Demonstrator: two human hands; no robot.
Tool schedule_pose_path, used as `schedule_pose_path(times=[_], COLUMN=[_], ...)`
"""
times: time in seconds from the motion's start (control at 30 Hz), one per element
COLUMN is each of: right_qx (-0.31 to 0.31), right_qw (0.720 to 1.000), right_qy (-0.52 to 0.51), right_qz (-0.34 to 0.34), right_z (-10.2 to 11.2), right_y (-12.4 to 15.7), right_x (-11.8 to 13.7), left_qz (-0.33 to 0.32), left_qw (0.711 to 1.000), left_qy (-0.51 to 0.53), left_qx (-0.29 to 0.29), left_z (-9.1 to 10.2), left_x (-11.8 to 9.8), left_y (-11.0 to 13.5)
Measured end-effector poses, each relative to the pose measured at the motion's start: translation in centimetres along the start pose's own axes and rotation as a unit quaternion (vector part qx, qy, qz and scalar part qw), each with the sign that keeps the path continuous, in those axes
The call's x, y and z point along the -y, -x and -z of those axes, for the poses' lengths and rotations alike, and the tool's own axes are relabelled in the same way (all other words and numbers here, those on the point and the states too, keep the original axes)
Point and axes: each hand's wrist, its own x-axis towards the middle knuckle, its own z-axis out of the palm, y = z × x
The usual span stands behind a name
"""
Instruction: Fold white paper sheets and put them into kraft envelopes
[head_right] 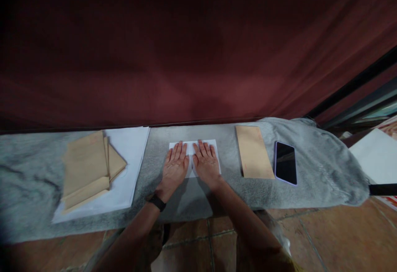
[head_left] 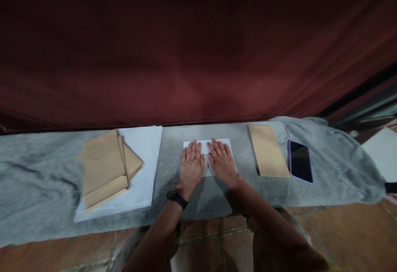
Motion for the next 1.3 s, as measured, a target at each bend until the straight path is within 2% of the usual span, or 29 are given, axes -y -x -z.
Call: schedule_pose_path(times=[0.37,1.3], right_qx=[-0.002,-0.008], right_qw=[1.000,1.000], right_qy=[-0.003,0.011], right_qz=[-0.007,-0.015], right_z=[-0.1,0.7], right_y=[0.4,1.2], right_x=[-0.7,-2.9], left_qz=[0.011,0.021], left_qw=[1.000,1.000], left_qy=[-0.010,-0.004], left_qx=[0.000,-0.006], left_z=[0.2,0.7], left_x=[0.9,1.7], left_y=[0.4,0.8])
